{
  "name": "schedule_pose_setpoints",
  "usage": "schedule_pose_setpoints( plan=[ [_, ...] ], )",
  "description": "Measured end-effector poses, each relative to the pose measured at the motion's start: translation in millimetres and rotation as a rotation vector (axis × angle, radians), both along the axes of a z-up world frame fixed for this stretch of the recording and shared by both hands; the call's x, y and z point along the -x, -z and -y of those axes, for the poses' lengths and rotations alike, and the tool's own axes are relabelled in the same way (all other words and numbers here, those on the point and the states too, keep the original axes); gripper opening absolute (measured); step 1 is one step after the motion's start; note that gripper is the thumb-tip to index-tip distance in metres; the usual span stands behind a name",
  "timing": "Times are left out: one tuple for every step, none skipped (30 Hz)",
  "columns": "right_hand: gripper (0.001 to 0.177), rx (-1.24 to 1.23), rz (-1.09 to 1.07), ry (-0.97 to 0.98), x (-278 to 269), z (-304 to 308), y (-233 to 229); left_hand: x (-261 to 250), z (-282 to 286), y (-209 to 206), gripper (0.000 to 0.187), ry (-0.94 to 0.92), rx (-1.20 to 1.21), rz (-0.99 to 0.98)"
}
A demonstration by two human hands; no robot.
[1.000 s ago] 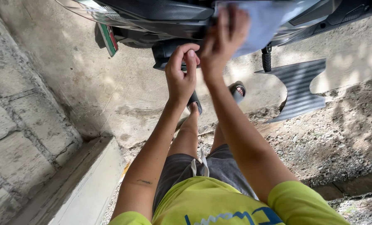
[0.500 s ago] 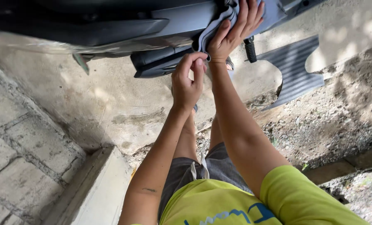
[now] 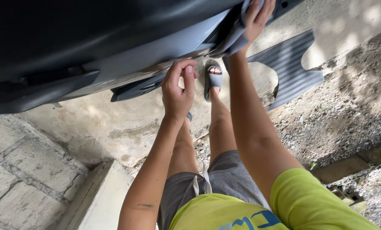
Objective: Wiping down and cleaning various surfaces of a motorcycle using a cloth.
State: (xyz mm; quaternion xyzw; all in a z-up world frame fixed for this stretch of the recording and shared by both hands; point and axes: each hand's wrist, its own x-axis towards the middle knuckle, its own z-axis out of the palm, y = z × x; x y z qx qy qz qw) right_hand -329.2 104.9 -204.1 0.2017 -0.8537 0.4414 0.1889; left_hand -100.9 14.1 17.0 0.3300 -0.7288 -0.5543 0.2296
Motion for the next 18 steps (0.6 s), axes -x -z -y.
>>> schedule_pose_setpoints(
  plan=[
    [0.046,0.001,-0.002,-0.003,25.3,-12.0,26.9,11.2,-3.1,-0.6,0.011,-0.003,0.001,-0.002],
    [0.042,0.155,0.122,-0.104,50.3,-27.5,53.4,22.7,-9.0,-2.1,0.011,0.001,-0.009,-0.020],
    [0.039,0.309,0.246,-0.207,74.9,-42.7,79.3,33.7,-14.8,-4.1,0.011,0.005,-0.019,-0.038],
    [0.039,0.310,0.243,-0.217,99.9,-53.3,93.7,43.3,-19.9,-4.1,0.011,-0.004,-0.016,-0.042],
    [0.036,0.494,0.488,-0.136,124.6,-63.3,107.3,52.4,-24.7,-4.9,0.011,-0.011,-0.042,-0.034],
    [0.034,0.673,0.739,-0.048,145.9,-76.4,120.1,59.8,-30.6,-7.2,0.011,-0.013,-0.069,-0.023],
    [0.034,0.672,0.740,-0.051,154.7,-80.5,105.6,63.2,-39.1,-7.8,0.011,-0.016,-0.069,-0.023],
    [0.035,0.582,0.682,0.067,168.6,-76.2,92.1,69.4,-42.1,-6.0,0.011,-0.008,-0.081,-0.040],
    [0.036,0.490,0.620,0.183,182.1,-71.1,78.6,75.3,-44.2,-3.9,0.012,0.000,-0.092,-0.057],
    [0.036,0.491,0.617,0.178,190.2,-70.7,55.6,82.4,-43.8,-9.2,0.012,-0.003,-0.090,-0.062],
    [0.042,0.432,0.374,0.074,197.1,-70.3,32.9,88.5,-43.1,-14.2,0.012,-0.017,-0.095,-0.051],
    [0.048,0.368,0.138,-0.038,201.1,-69.0,10.8,92.1,-42.2,-19.1,0.012,-0.033,-0.099,-0.039],
    [0.048,0.369,0.137,-0.044,201.2,-47.3,19.4,95.0,-39.6,-20.2,0.012,-0.039,-0.097,-0.042],
    [0.038,0.383,0.184,-0.032,199.3,-23.6,28.6,96.5,-36.5,-21.7,0.012,-0.041,-0.068,-0.059],
    [0.029,0.396,0.232,-0.020,196.6,0.4,37.9,97.7,-33.2,-22.9,0.012,-0.043,-0.039,-0.076],
    [0.029,0.396,0.235,-0.024,146.7,21.3,-7.6,97.7,-30.4,-28.4,0.012,-0.048,-0.038,-0.074],
    [0.029,0.416,0.267,-0.106,100.0,53.1,-62.6,98.0,-27.3,-33.7,0.011,-0.080,-0.002,-0.072],
    [0.029,0.437,0.291,-0.194,61.2,90.6,-130.4,101.7,-22.7,-37.6,0.011,-0.114,0.037,-0.077]
  ],
)
